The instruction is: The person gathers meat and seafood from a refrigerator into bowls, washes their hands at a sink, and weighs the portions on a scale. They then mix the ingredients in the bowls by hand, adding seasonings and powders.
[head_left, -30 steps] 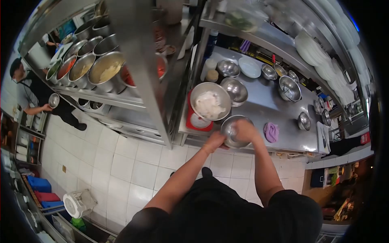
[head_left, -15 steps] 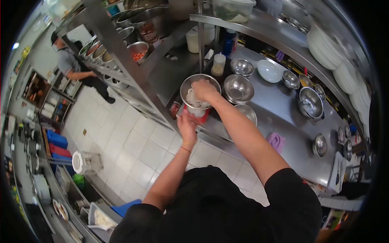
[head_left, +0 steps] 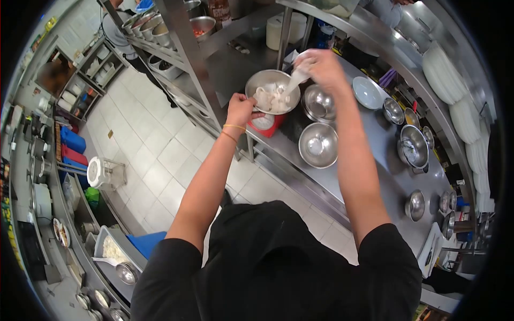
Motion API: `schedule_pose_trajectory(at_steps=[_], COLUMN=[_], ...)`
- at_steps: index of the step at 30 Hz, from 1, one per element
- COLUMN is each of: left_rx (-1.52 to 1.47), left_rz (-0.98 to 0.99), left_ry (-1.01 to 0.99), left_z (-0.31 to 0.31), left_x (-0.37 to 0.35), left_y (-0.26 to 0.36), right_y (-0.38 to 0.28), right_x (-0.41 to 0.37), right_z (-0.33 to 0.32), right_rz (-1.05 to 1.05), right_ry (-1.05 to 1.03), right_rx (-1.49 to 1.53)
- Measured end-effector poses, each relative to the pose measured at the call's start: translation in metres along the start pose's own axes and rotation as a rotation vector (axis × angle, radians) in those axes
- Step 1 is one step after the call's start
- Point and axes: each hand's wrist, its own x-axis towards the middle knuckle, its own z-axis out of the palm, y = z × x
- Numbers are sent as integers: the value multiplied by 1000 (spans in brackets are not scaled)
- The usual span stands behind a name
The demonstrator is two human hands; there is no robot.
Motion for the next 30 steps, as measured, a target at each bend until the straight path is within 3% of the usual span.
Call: schedule_pose_trajectory(at_steps=[2,5,9,11,13,14,16,17,19,21,23,25,26,30], left_rx=[-4,25,40,90,111,134,132,133,130,112,92,69,55,30], left_rz=[-3,-10,-7,-9,-38,-64,-62,-62,-59,-53,-22,11,10,-6], left_ry=[-4,-10,-25,-4,12,27,27,25,-17,-56,-58,-59,-81,-108], left_z=[1,0,-1,0,1,2,0,0,-2,-1,-3,-5,-7,-8], left_x=[-1,-2,-5,-6,-13,-16,-15,-14,-7,-2,4,8,10,11], left_y=[2,3,5,8,18,23,23,23,16,11,5,1,0,2], right_y=[-37,-23,44,106,116,115,97,92,31,12,26,73,44,56], right_x=[-26,-55,-108,-134,-157,-155,-148,-132,-96,-64,-27,5,4,4], right_z=[-29,-60,-37,-20,-3,0,8,6,11,30,51,86,94,107], right_rz=[-41,-92,231,338,321,318,401,220,133,81,33,167,253,201], right_ry=[62,39,76,-70,-302,-300,31,63,40,-38,-234,-351,-435,-263], right_rx=[-103,1,-37,-114,-440,-441,-279,-362,-365,-221,-506,-829,-912,-955])
